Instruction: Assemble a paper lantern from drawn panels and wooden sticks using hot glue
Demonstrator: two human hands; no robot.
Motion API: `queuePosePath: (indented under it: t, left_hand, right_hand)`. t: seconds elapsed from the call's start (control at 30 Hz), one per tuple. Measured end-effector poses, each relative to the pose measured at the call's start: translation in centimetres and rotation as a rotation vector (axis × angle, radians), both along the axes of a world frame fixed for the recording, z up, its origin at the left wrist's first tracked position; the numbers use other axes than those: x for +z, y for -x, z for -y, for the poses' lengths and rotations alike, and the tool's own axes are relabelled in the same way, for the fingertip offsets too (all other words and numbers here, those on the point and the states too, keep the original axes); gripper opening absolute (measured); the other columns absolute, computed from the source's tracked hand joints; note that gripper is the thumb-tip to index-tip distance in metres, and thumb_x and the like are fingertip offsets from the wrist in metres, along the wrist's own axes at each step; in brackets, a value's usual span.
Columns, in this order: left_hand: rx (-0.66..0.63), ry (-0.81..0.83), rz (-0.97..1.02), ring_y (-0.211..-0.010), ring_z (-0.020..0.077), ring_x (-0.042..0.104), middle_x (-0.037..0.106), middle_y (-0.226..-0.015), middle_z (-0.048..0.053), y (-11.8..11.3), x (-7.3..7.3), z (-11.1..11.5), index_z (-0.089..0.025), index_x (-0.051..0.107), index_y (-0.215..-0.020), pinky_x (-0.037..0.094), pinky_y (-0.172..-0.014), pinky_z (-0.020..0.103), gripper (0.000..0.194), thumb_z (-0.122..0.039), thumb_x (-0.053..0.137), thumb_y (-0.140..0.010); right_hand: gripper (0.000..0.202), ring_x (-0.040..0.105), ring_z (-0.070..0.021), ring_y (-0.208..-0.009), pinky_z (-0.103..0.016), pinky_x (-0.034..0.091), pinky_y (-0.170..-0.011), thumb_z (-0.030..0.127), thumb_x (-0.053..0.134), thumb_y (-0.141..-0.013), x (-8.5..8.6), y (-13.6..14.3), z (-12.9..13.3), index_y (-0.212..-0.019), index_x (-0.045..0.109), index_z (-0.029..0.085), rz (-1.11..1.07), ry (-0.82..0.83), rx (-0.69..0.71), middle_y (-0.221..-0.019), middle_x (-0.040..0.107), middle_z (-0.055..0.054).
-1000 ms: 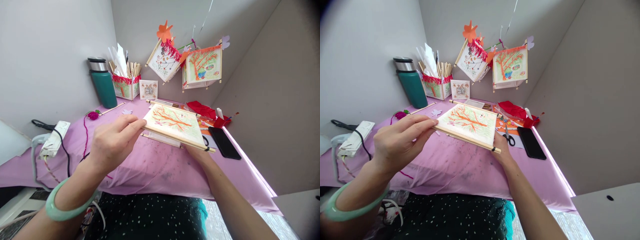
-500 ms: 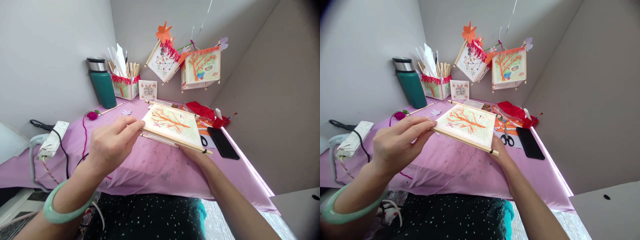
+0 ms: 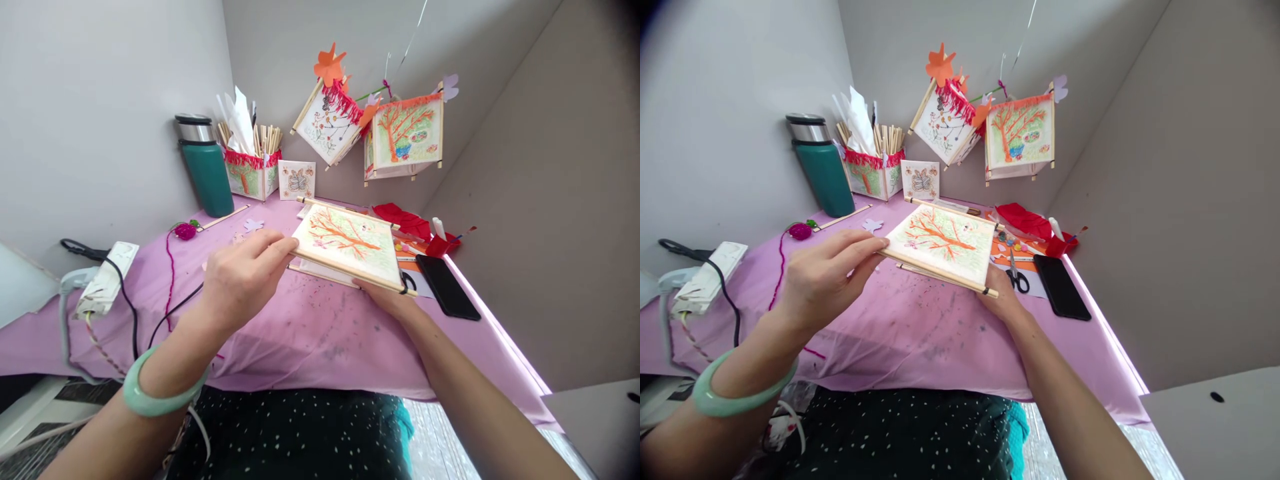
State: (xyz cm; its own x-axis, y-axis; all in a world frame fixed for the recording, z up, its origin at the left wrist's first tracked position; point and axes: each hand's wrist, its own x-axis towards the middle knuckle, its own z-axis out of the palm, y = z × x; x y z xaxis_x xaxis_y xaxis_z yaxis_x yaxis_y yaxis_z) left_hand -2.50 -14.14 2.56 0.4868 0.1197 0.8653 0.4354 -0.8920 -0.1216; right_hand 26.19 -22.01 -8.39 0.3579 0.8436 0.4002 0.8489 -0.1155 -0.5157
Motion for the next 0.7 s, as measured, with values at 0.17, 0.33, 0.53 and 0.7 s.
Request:
queuePosePath:
  t: [0.17, 0.33, 0.53, 0.7]
  left_hand:
    - [0.003, -0.015, 0.027, -0.08, 0.0133, 0.067, 0.071, -0.096, 0.003, 0.3, 0.1, 0.1, -0.021, 0.066, -0.1, 0.053, -0.068, 0.023, 0.017, -0.019, 0.058, -0.085]
    - [0.019, -0.037, 0.029, -0.078, 0.0133, 0.066, 0.071, -0.095, 0.004, 0.3, 0.3, 0.0, -0.021, 0.066, -0.099, 0.052, -0.065, 0.023, 0.016, -0.023, 0.058, -0.086]
    - [0.012, -0.034, 0.023, -0.079, 0.0134, 0.066, 0.071, -0.096, 0.004, 0.2, 0.4, 0.0, -0.021, 0.066, -0.101, 0.051, -0.064, 0.023, 0.018, -0.022, 0.057, -0.086]
    - [0.013, -0.049, 0.018, -0.078, 0.0137, 0.066, 0.072, -0.096, 0.003, 0.3, 0.5, -0.1, -0.021, 0.065, -0.102, 0.051, -0.066, 0.024, 0.018, -0.02, 0.058, -0.085]
  right_hand:
    - [0.054, 0.052, -0.0315, -0.122, -0.044, 0.046, -0.099, 0.024, 0.061, -0.074, 0.3, 0.1, 0.3, -0.127, 0.057, 0.026, -0.009, -0.002, 0.022, -0.13, 0.058, -0.005]
    - [0.054, 0.051, -0.0308, -0.122, -0.044, 0.044, -0.102, 0.022, 0.062, -0.073, 0.9, -0.1, -0.2, -0.126, 0.058, 0.026, 0.013, 0.004, 0.039, -0.13, 0.058, -0.005]
    - [0.052, 0.053, -0.0283, -0.12, -0.042, 0.043, -0.102, 0.023, 0.061, -0.073, 1.3, 0.4, -0.7, -0.125, 0.059, 0.026, 0.049, -0.017, 0.052, -0.126, 0.061, -0.004]
    - [0.046, 0.062, -0.0261, -0.105, -0.039, 0.05, -0.089, 0.027, 0.064, -0.071, 3.0, 0.2, 0.8, -0.117, 0.064, 0.026, -0.025, -0.013, 0.084, -0.117, 0.066, -0.006]
